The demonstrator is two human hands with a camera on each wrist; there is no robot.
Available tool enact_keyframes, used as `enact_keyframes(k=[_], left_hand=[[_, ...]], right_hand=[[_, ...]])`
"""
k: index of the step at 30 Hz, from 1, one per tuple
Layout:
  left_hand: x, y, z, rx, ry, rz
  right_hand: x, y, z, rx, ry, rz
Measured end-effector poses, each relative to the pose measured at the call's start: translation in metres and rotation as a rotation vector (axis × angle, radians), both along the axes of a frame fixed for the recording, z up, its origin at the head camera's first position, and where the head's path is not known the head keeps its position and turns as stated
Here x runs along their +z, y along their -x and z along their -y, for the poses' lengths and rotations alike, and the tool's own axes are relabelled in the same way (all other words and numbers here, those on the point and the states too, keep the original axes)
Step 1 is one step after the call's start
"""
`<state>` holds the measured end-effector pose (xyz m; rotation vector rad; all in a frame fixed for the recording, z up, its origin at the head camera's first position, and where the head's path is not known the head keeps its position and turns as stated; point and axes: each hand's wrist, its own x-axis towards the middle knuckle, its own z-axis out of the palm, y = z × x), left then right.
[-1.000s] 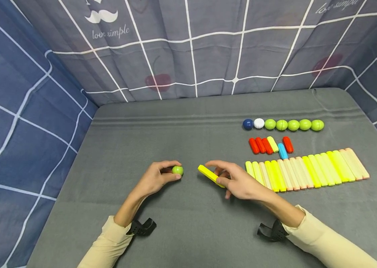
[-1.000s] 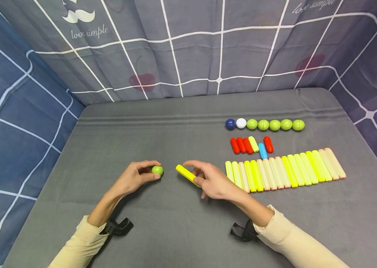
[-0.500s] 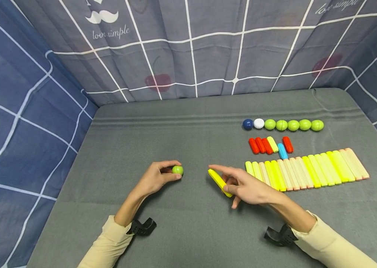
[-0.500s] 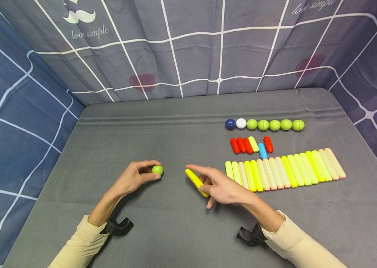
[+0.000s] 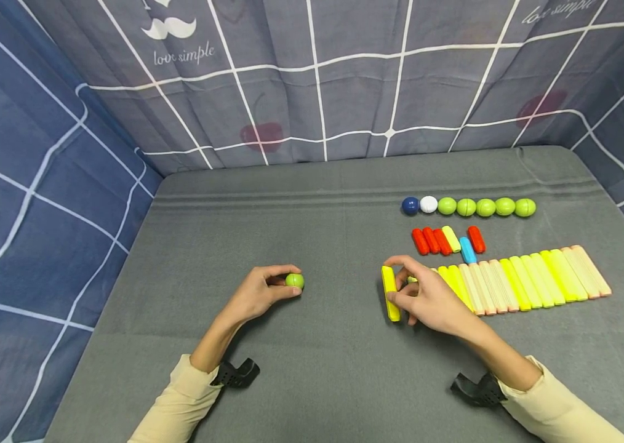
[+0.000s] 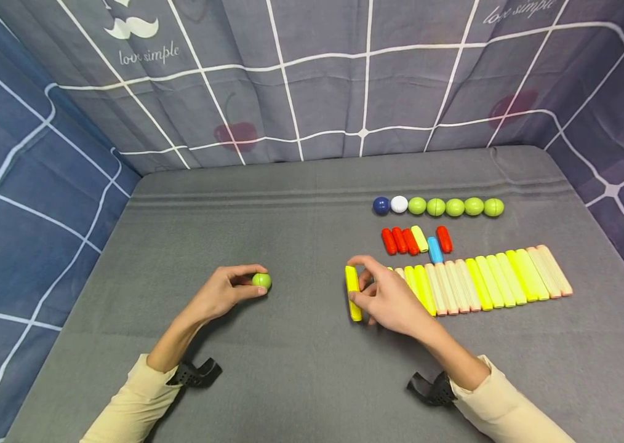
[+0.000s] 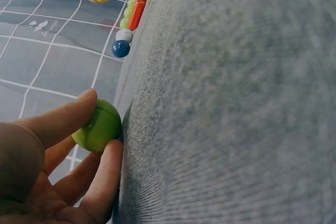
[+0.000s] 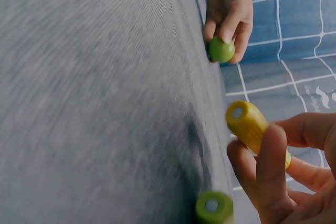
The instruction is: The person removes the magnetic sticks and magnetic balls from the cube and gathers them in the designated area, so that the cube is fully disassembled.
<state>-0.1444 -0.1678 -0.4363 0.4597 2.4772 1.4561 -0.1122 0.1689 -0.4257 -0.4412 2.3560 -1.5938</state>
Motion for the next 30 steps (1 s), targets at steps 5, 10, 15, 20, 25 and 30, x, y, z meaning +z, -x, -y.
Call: enact_keyframes(k=[5, 10, 15, 20, 25, 30], left_hand=[[-0.006, 0.002, 0.002, -0.005, 0.004, -0.031], [-0.005, 0.002, 0.003, 0.004, 0.010, -0.014], [-0.004, 0.001, 0.002, 0.003, 0.010, 0.007], [-0.005, 0.001, 0.002, 0.010, 0.004, 0.030], [-0.005, 0.001, 0.002, 0.014, 0.010, 0.027], [-0.004, 0.000, 0.001, 0.022, 0.006, 0.019]], right_hand=[[-0.002, -0.001, -0.007, -0.076, -0.169, -0.170], [-0.005, 0.001, -0.010, -0.100, -0.284, -0.285], [-0.008, 0.002, -0.010, -0.129, -0.321, -0.300], [-0.010, 0.003, -0.013, -0.132, -0.380, -0.311], [-0.009, 0.002, -0.017, -0.104, -0.439, -0.367], [-0.007, -0.001, -0.023, -0.062, -0.511, -0.420]])
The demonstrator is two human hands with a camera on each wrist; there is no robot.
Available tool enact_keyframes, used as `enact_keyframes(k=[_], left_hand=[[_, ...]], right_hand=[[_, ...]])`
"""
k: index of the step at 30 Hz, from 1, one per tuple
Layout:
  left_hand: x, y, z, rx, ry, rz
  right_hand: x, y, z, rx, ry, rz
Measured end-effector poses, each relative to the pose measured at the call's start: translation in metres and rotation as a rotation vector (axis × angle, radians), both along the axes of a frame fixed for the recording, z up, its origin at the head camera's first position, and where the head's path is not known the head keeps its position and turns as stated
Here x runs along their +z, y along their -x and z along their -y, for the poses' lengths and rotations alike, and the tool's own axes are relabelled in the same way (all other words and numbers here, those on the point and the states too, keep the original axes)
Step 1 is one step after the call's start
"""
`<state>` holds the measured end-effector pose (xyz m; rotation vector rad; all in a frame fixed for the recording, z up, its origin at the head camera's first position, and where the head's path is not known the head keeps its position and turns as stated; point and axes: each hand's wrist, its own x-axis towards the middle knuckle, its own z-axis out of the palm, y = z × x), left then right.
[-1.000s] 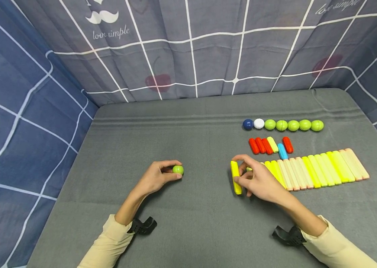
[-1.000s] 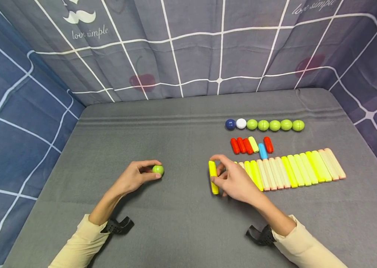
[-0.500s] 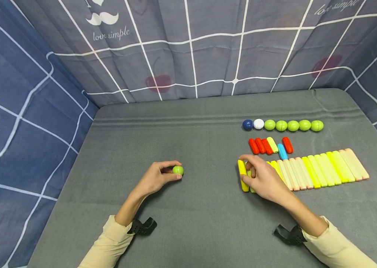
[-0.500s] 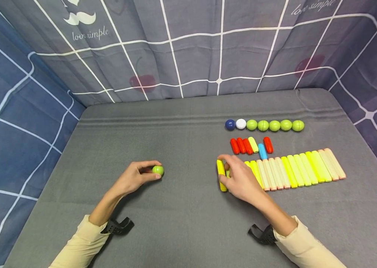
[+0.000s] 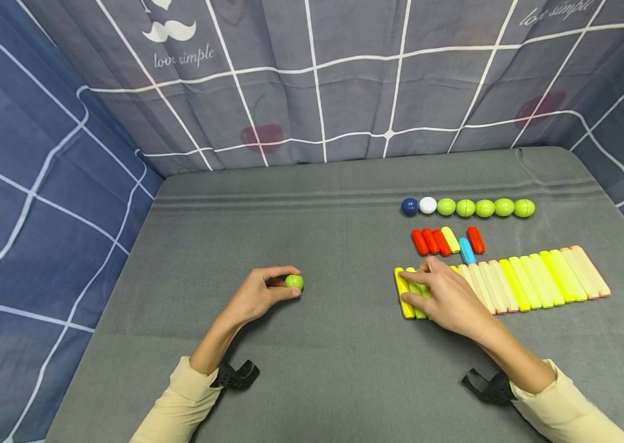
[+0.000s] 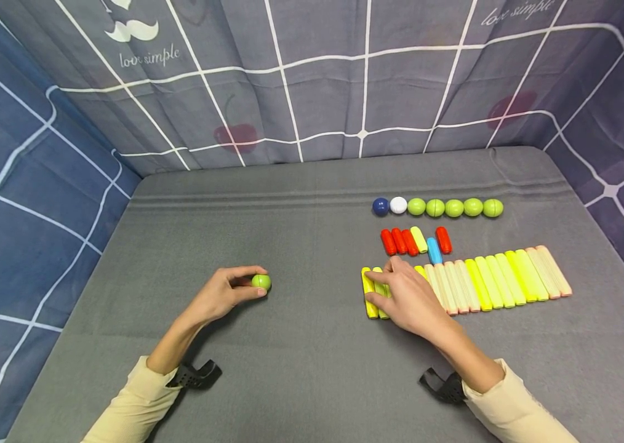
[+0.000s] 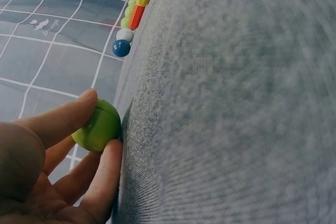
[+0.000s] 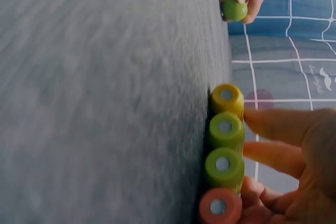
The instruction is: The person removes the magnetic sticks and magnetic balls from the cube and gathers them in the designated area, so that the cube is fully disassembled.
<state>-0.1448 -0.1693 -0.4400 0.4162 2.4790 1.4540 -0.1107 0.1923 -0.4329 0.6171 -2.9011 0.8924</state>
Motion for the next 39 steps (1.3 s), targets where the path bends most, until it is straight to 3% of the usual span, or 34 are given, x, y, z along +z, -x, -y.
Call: enact_keyframes(k=[8, 13, 16, 21, 24, 30, 34, 39], left_hand=[[0.000, 0.000, -0.001, 0.011, -0.001, 0.008], [-0.002, 0.005, -0.004, 0.027, -0.077, 0.046], [-0.003, 0.013, -0.017, 0.060, -0.126, 0.084], [-0.001, 0.041, -0.071, 0.106, -0.146, 0.077], [0.002, 0.067, -0.113, 0.138, -0.127, 0.012], [-0.006, 0.113, -0.178, 0.180, 0.030, -0.152], [-0.008, 0.128, -0.199, 0.188, 0.106, -0.177], [-0.007, 0.133, -0.212, 0.201, 0.172, -0.190]], right_hand=[[0.000, 0.000, -0.004, 0.040, 0.010, 0.024], [-0.004, 0.002, -0.006, 0.052, 0.040, 0.035], [-0.005, 0.003, -0.008, 0.058, 0.053, 0.043], [-0.006, 0.004, -0.010, 0.056, 0.071, 0.058], [-0.006, 0.003, -0.010, 0.055, 0.078, 0.063], [-0.007, 0.003, -0.008, 0.058, 0.072, 0.066], [-0.007, 0.003, -0.008, 0.067, 0.066, 0.045], [-0.007, 0.004, -0.009, 0.077, 0.069, 0.029]])
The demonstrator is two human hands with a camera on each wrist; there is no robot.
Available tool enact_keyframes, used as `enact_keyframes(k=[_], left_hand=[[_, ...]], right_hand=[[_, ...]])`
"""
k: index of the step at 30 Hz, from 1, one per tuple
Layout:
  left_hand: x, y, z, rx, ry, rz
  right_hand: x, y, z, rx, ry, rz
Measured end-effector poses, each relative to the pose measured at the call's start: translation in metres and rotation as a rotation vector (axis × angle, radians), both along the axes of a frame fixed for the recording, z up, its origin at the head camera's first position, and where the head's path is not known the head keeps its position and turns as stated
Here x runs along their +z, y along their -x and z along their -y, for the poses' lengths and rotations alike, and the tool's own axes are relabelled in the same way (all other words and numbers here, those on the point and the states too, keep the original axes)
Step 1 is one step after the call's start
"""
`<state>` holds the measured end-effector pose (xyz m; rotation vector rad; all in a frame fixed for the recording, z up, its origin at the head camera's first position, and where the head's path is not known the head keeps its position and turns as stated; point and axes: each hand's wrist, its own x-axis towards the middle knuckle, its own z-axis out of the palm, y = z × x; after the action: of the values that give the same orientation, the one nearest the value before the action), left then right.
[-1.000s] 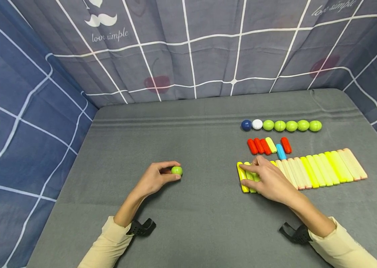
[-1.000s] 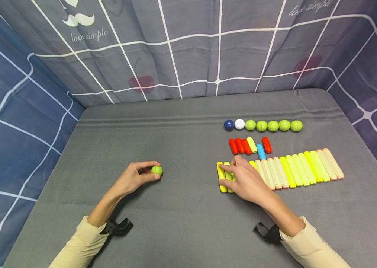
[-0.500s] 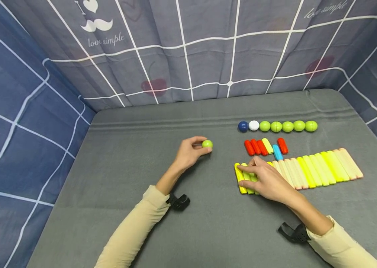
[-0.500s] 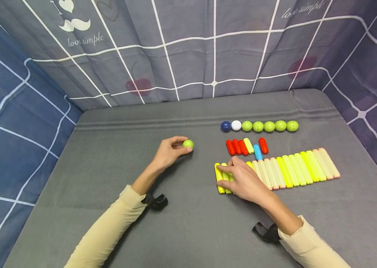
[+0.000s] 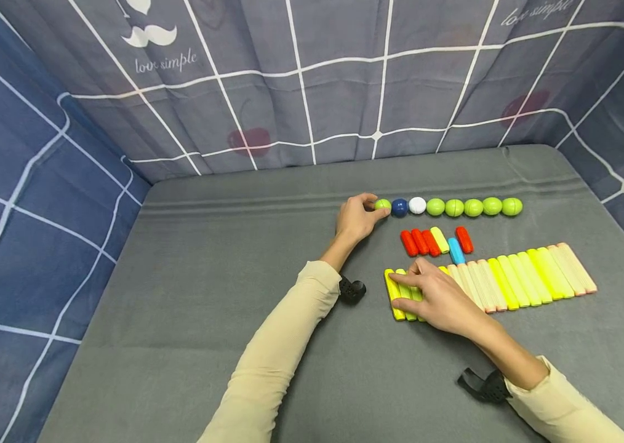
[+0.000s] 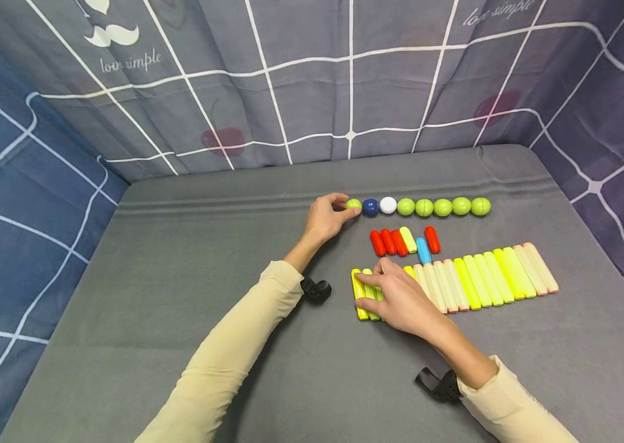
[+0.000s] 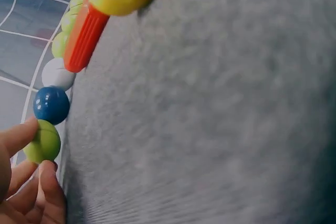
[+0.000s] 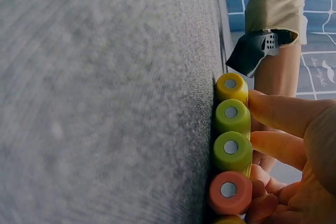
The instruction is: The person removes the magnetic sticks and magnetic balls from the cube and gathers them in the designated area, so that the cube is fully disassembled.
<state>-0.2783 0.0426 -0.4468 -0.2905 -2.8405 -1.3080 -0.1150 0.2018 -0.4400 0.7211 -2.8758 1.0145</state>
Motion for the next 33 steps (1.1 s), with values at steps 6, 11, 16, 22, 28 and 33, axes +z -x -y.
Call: enact_keyframes(k=[6, 11, 16, 22, 28, 33], left_hand=[[-0.002, -0.001, -0.002, 0.020, -0.008, -0.003], [-0.004, -0.001, 0.000, 0.009, -0.049, -0.004], [-0.006, 0.000, 0.002, 0.012, -0.066, 0.002], [-0.007, -0.001, 0.006, 0.016, -0.088, 0.008], [-0.010, -0.002, 0.011, -0.021, -0.202, 0.055], [-0.013, -0.003, 0.024, -0.032, -0.288, 0.090]], right_hand=[[0.002, 0.000, -0.001, 0.002, -0.005, 0.008], [0.003, -0.002, -0.002, -0.004, -0.006, 0.012], [0.003, -0.002, -0.002, -0.004, -0.005, 0.015], [0.001, -0.001, -0.001, 0.006, -0.003, 0.017], [0.000, -0.001, -0.001, 0.005, 0.001, 0.012], [-0.001, -0.002, -0.004, 0.008, 0.001, 0.035]])
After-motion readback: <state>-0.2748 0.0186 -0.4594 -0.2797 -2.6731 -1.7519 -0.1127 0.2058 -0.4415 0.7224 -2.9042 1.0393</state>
